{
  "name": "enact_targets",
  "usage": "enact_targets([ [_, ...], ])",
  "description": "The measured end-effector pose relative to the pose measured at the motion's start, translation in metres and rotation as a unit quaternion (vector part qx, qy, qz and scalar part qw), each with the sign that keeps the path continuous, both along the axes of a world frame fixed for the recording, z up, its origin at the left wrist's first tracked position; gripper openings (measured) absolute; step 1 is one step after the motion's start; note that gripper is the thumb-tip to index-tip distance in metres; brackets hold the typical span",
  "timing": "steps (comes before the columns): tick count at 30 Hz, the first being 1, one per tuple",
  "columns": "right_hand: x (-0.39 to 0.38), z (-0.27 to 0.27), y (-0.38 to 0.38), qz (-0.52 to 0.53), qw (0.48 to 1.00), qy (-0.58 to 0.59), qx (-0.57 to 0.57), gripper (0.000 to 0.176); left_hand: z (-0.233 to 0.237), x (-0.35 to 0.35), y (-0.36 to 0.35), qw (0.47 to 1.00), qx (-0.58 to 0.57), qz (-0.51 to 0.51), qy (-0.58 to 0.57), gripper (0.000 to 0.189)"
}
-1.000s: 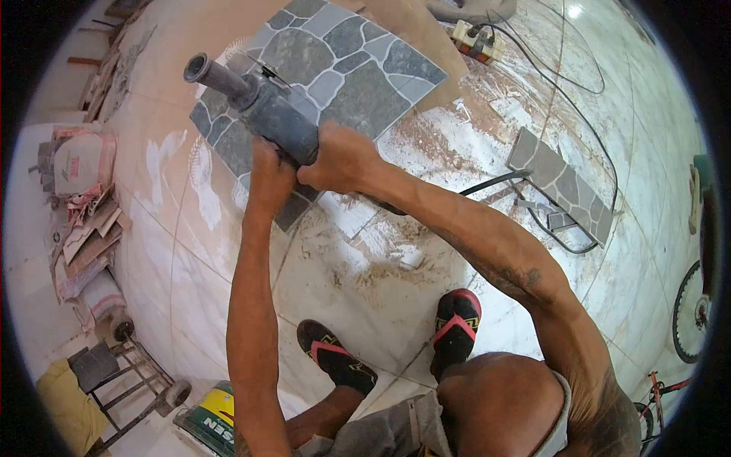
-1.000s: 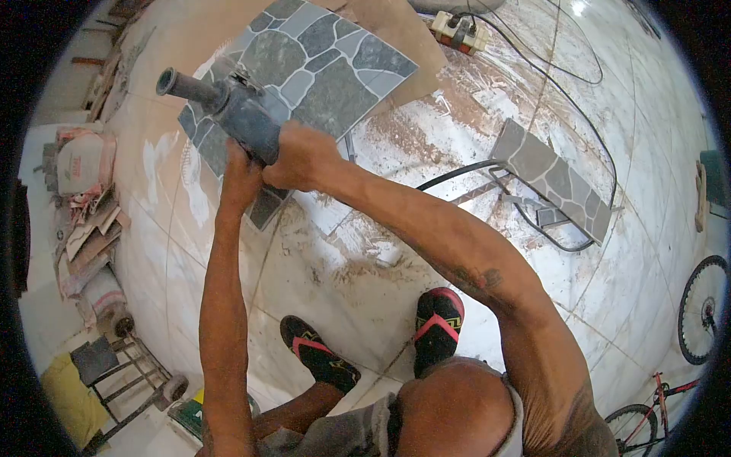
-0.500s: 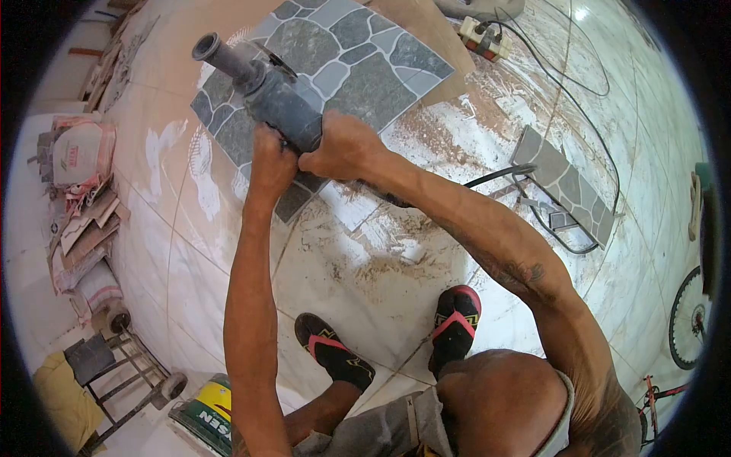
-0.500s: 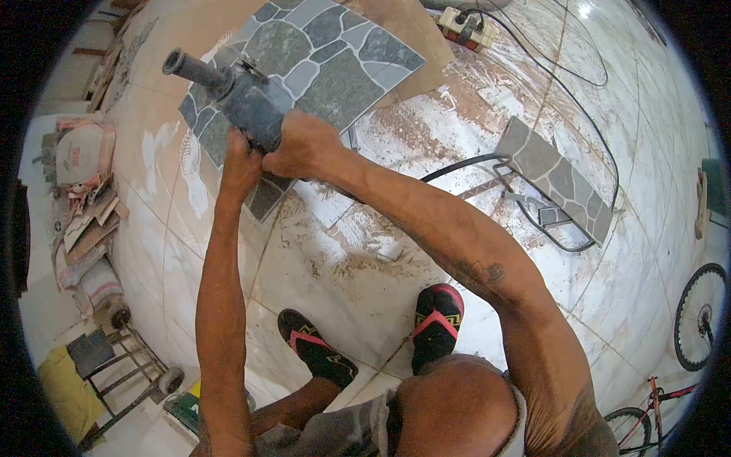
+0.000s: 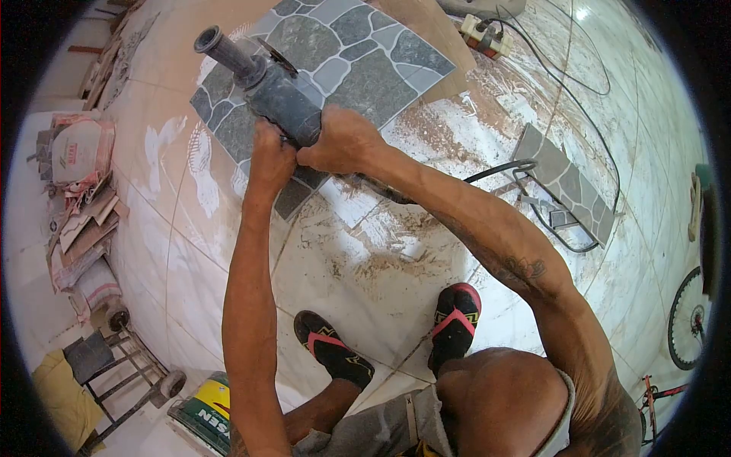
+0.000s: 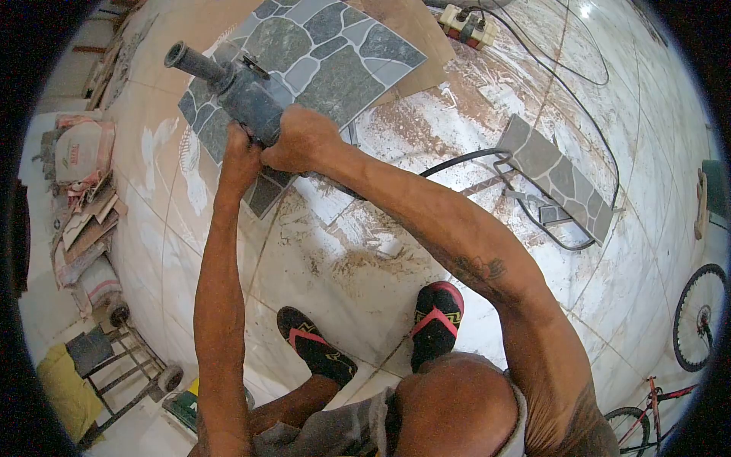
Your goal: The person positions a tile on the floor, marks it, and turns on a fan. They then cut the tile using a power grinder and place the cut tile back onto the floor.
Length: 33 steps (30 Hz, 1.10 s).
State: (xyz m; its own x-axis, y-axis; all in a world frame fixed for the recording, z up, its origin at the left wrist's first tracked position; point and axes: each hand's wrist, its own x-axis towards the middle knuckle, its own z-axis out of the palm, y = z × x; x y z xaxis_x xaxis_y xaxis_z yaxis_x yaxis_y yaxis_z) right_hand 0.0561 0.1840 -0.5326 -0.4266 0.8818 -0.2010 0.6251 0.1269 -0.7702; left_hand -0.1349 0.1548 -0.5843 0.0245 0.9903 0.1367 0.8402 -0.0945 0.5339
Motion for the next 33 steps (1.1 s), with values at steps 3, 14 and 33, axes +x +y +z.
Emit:
enact_targets([
  [3,-0.001,-0.001,0.0,-0.006,1.0,0.002,0.005,0.052,0.008,0.007,-0.003,0.999,-0.021,0.02,-0.017,0.033],
  [14,0.002,0.009,-0.003,0.015,0.999,-0.006,-0.041,0.063,0.003,0.008,-0.002,0.996,-0.004,0.028,-0.079,0.035],
  [33,0.005,0.006,-0.006,0.02,0.999,-0.006,-0.038,0.059,-0.006,0.005,-0.005,1.0,0.016,0.016,-0.018,0.032],
])
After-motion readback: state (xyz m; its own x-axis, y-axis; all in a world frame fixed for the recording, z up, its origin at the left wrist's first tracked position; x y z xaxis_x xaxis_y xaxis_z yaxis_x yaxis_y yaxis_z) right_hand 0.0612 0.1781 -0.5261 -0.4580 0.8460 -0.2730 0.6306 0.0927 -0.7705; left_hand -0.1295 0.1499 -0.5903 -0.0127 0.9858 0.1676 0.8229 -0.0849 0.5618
